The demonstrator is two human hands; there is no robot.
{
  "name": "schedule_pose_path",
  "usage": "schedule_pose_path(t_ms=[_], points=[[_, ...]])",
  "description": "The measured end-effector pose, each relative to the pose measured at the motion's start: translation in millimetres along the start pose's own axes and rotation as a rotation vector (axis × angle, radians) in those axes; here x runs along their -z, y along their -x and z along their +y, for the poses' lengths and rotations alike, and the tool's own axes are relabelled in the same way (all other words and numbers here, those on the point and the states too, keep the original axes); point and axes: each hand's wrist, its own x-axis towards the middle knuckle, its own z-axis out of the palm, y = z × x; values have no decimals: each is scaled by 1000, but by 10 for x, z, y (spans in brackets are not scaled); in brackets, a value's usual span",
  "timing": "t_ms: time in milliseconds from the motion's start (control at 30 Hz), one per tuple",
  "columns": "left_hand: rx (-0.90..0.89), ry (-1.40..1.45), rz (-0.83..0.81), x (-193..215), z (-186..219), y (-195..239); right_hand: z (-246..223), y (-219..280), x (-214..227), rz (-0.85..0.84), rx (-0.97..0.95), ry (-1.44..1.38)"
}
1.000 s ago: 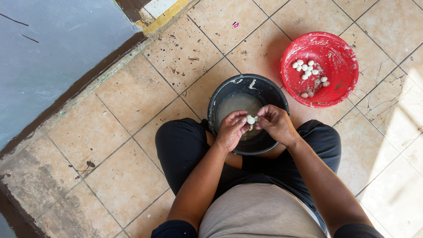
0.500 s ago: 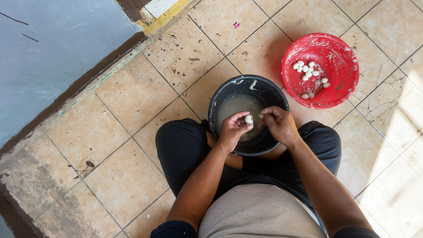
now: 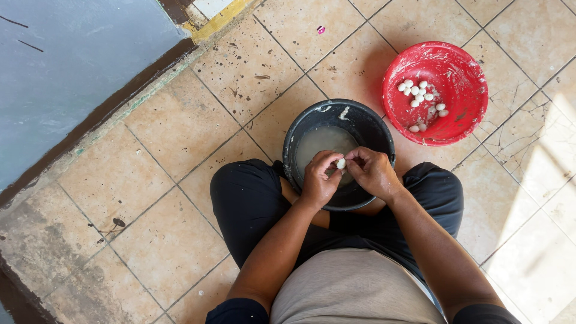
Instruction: The person sits on the floor and peels hard-boiled eggs by hand. They remove the shell over a black bucket of water and place the peeled eggs into a red bowl.
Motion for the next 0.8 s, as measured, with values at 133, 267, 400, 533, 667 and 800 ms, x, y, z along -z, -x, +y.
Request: schedule_pose_path(t_ms=[133,267,400,533,667,800], points=[[-13,-4,-7,-12,-40,16,69,12,-66,56,-36,29],[107,282,-24,-38,-161,29,190,-11,-124,47,-118,-127],[456,617,-110,37,-280,-16,303,-67,-96,-32,-293,-539],[501,597,-136,35,-348,5,366,-30,-94,-77,-148,-533],[538,806,-52,8,-413,-3,383,-45,-63,-28,-170,-285],[383,608,-25,13,-437,-5,315,-85,-15,97,-210,-237]])
